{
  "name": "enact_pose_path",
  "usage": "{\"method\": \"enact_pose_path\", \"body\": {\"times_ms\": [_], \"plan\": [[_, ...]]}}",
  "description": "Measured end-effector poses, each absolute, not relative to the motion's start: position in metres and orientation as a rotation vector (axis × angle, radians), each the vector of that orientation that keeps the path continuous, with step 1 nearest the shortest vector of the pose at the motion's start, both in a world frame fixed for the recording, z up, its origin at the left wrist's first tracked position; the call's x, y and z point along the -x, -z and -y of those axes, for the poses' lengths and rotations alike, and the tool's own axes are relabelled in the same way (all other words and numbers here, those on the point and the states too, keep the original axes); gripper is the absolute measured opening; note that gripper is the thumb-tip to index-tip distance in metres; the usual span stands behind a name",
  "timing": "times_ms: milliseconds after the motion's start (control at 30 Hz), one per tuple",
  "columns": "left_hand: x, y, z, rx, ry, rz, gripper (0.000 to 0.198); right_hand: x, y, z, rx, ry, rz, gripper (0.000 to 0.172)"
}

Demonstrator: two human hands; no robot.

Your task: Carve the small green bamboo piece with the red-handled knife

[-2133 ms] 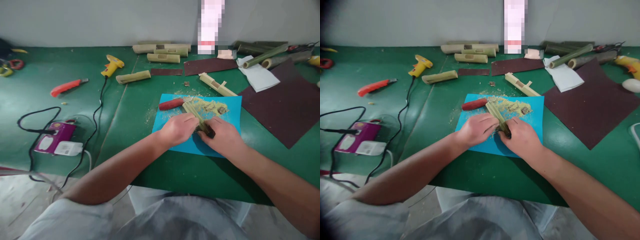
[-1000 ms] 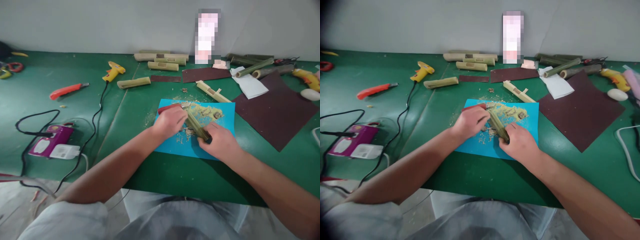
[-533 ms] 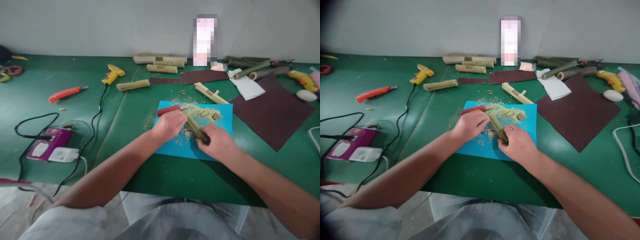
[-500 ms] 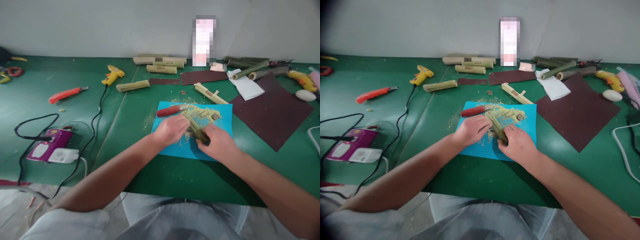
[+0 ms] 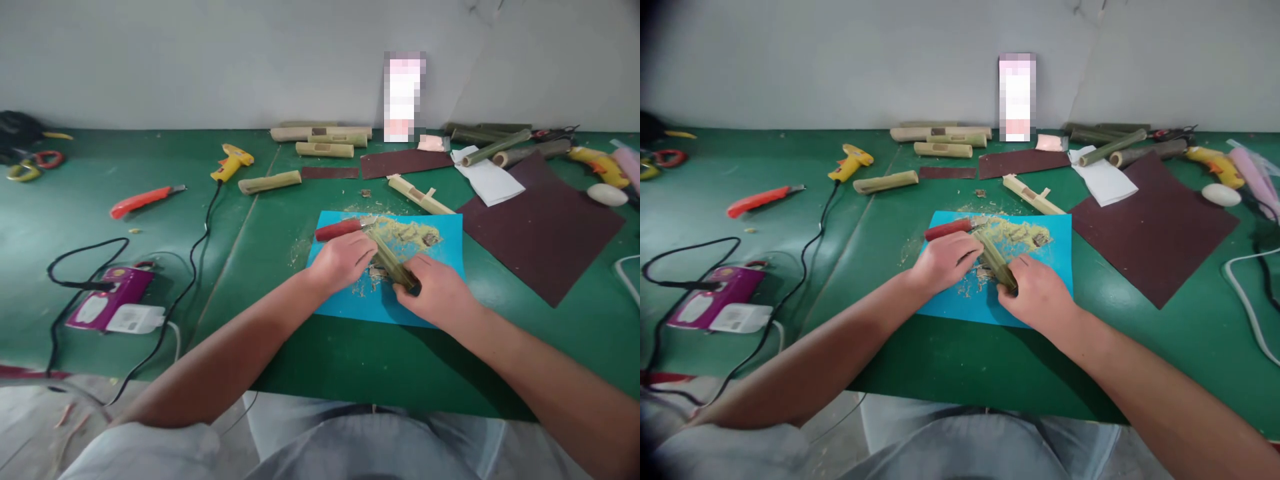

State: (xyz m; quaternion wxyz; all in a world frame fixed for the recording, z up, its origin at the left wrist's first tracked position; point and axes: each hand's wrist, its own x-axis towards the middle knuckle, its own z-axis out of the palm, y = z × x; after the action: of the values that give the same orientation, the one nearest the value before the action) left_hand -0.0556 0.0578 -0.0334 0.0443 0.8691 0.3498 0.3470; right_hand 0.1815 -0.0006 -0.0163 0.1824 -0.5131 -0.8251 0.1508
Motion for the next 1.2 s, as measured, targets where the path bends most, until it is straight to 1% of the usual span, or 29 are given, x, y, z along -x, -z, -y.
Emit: {"method": "enact_pose_path", "body": {"times_ms": [133,267,367,500,600,733,833,967,1067,1200], "plan": [[0.054,0.032,-0.054,-2.613,-1.103,-1.148,0.024,-0.181,0.016,0.001,1.451,-0.428,2.329,0.01],[0.048,0.03,-0.046,-2.676,-1.02,-1.012,0.025,-0.181,0.016,0.001,1.46,-0.429,2.335,0.01],[0.044,0.028,-0.042,-2.654,-1.047,-1.107,0.026,-0.181,0.015,0.001,1.459,-0.444,2.326,0.01],[0.041,0.025,-0.04,-2.718,-0.909,-0.963,0.029,-0.18,0.014,0.0,1.474,-0.448,2.335,0.01],[0.041,0.025,-0.04,-2.652,-1.027,-1.1,0.027,-0.18,0.014,0.001,1.47,-0.436,2.329,0.01],[0.038,0.025,-0.037,-2.709,-0.915,-1.008,0.027,-0.179,0.015,0.002,1.479,-0.414,2.327,0.01],[0.036,0.025,-0.036,-2.665,-1.005,-1.068,0.025,-0.178,0.014,0.002,1.492,-0.421,2.333,0.011],[0.035,0.024,-0.035,-2.685,-0.939,-0.967,0.025,-0.177,0.013,0.002,1.502,-0.432,2.349,0.01],[0.034,0.024,-0.034,-2.624,-1.039,-1.057,0.026,-0.176,0.013,0.003,1.503,-0.433,2.352,0.009],[0.033,0.024,-0.032,-2.673,-0.914,-0.953,0.029,-0.176,0.012,0.004,1.517,-0.434,2.357,0.01]]}}
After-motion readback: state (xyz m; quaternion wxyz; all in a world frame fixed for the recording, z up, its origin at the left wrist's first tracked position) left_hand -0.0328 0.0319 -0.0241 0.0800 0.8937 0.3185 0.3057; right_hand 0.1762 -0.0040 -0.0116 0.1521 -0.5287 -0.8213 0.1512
